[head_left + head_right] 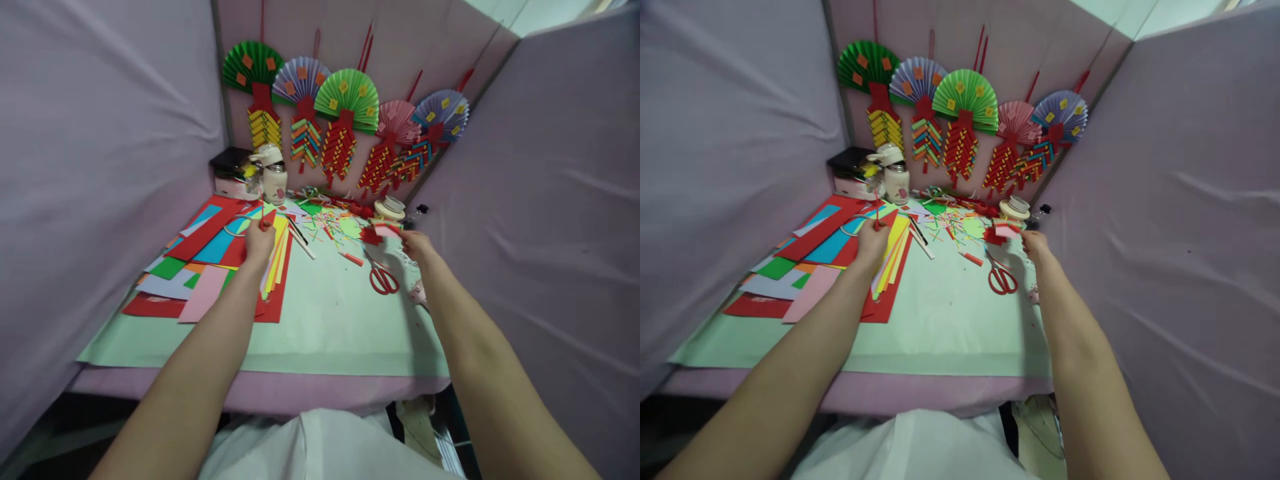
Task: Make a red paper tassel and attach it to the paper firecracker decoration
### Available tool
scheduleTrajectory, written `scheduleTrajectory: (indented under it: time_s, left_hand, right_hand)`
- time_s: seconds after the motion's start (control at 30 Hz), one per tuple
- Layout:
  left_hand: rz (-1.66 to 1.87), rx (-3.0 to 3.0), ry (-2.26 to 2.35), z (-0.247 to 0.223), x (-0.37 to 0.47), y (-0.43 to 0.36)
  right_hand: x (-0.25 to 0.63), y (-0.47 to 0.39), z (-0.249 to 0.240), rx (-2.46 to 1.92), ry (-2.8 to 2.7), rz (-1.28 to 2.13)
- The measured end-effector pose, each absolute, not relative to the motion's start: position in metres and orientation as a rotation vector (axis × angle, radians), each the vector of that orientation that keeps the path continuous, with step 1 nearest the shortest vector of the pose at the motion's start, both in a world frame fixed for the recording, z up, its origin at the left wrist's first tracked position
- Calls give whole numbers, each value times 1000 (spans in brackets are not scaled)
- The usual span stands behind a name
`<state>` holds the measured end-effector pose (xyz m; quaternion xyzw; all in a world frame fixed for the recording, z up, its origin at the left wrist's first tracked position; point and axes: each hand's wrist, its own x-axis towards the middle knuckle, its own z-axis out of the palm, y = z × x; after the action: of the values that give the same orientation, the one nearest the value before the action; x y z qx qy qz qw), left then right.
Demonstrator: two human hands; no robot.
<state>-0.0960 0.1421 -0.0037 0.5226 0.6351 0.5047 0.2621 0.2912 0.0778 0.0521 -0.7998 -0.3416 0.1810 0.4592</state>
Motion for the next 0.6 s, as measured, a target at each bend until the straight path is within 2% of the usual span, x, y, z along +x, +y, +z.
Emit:
scheduleTrajectory:
  time_s: [0.17, 0.3, 0.4, 0.47, 0.6]
  left_hand:
    - [1109, 1703, 1941, -1, -106, 133]
    - [1012, 1759, 1936, 3, -99, 129]
    - [1057, 1862, 1722, 8, -74, 116]
    - [1032, 1998, 1503, 9, -50, 99]
    - [948, 2104, 1331, 7, -11, 60]
  right_hand:
    - [255, 65, 25, -2097, -933, 461]
    - [205, 57, 20, -1944, -1140, 481]
    - [155, 49, 18, -1719, -1343, 673]
    - [123, 45, 14, -1439, -1339, 992]
    - [81, 42, 8, -1263, -1172, 1156]
